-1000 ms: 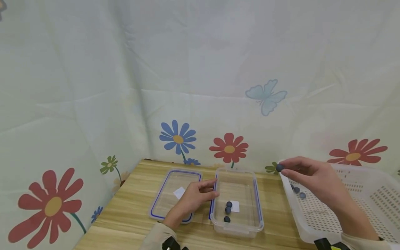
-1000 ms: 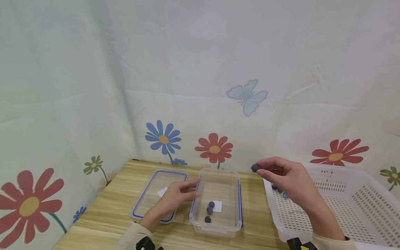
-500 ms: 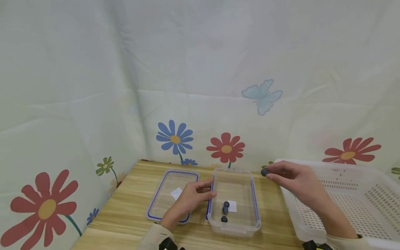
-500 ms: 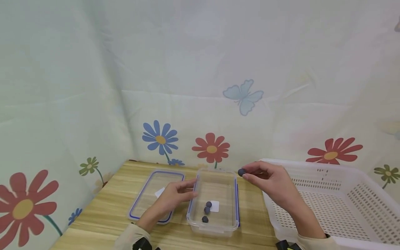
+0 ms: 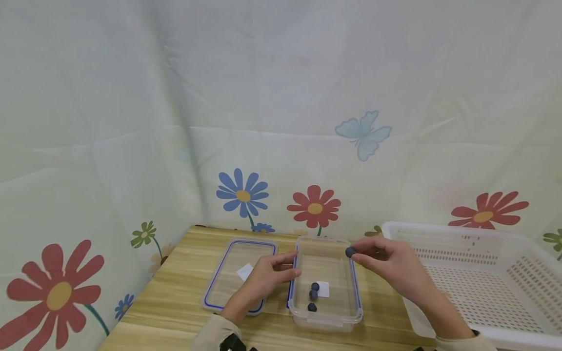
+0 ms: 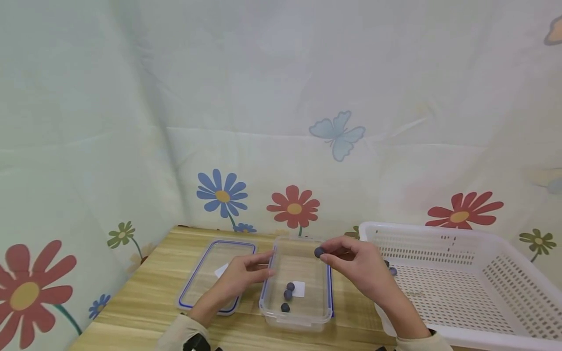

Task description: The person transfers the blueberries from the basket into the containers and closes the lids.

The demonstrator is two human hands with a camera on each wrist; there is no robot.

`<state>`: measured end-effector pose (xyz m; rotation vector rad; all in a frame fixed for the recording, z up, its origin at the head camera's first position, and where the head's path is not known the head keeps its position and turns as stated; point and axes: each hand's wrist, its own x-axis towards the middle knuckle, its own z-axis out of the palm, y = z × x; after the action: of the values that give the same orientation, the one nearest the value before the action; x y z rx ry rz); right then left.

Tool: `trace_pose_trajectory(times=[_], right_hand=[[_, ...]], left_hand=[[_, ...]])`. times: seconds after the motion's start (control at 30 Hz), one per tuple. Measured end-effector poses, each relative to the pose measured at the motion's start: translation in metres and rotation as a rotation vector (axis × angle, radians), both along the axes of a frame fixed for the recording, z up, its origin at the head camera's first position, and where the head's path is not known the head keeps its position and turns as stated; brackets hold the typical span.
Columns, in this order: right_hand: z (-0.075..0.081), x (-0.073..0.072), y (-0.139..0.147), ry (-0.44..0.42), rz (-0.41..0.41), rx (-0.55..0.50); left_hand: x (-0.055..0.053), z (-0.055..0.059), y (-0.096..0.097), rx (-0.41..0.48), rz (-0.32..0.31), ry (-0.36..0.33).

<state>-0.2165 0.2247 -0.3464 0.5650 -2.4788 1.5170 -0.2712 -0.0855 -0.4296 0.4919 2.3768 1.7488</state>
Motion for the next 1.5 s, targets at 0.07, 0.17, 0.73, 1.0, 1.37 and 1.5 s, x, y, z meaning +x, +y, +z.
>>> trace_pose_trajectory(times=[0.07,0.17,0.73,1.0,1.37,1.5], right_hand=[[-0.004,0.000,-0.004,-0.013,0.008,0.004],[-0.009,-0.001,-0.010,-0.047,0.026,0.003],[-0.035,-0.006,-0.037,-0.021,0.160,0.069],[-0.050,-0.010,-0.041,-0.057,0.169,0.095],[-0.059,-0.013,-0.042,-0.087,0.178,0.088],[-0.062,-0.014,-0.043,-0.077,0.195,0.079]], left_hand=[[0.000,0.000,0.000,0.000,0.000,-0.002],[0.000,0.000,0.000,0.005,-0.002,-0.003],[0.000,0.000,0.000,0.001,-0.002,-0.001],[0.001,0.001,0.000,0.008,-0.008,-0.003],[0.000,0.003,0.000,0.009,-0.015,-0.005],[0.000,0.004,-0.001,0.009,-0.015,-0.007]])
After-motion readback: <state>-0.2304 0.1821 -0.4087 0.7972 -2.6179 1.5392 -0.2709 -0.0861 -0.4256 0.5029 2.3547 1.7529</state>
